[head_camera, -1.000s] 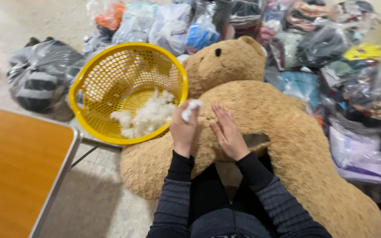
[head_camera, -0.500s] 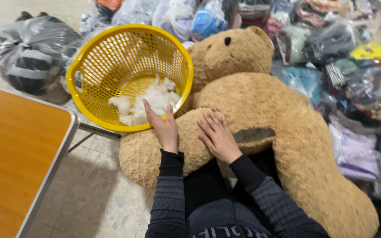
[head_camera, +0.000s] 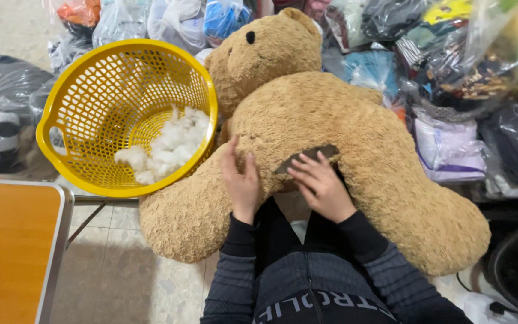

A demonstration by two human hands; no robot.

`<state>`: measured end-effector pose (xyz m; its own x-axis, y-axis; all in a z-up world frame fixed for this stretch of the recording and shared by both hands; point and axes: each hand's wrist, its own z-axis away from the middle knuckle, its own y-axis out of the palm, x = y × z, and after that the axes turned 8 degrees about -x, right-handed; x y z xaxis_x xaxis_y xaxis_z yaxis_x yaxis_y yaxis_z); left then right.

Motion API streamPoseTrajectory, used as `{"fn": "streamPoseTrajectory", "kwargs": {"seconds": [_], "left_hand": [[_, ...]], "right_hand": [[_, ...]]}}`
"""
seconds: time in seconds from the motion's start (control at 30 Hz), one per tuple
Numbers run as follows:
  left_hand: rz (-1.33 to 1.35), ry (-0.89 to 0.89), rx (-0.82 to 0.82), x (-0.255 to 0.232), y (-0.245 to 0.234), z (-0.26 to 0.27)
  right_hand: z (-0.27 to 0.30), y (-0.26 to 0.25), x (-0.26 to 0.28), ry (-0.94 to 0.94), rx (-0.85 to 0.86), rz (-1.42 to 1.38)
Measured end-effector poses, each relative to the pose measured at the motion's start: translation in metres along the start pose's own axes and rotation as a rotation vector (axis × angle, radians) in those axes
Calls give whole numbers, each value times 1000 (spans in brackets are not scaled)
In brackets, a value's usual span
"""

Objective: The person sits on the floor with a large teddy bear on their lap and repeatedly stuffs white cotton-like filling into an opening in the bear's torso. They pull filling from a yellow basket and push it into the bear by hand.

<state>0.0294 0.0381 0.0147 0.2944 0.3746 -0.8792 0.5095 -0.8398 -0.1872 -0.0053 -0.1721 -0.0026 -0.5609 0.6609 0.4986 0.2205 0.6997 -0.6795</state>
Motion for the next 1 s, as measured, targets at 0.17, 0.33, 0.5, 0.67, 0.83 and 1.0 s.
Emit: {"fn": "streamPoseTrajectory", "kwargs": {"seconds": [0.17, 0.33, 0.5, 0.67, 0.83, 1.0], "left_hand": [[-75, 118, 24, -2, 16, 10], [-12, 8, 37, -1, 13, 14], [52, -119, 67, -2, 10, 24], [-95, 131, 81, 2, 9, 36], [-92, 146, 69, 13, 10, 33], [-65, 110, 52, 12, 11, 32]], "right_hand": [[16, -16, -28, 36, 85, 153], [28, -4, -28, -41, 185, 322], [43, -2, -11, 97, 403, 285], [59, -6, 3, -14, 188, 241], [49, 14, -19, 91, 45, 322], [26, 69, -56, 129, 283, 572]]}}
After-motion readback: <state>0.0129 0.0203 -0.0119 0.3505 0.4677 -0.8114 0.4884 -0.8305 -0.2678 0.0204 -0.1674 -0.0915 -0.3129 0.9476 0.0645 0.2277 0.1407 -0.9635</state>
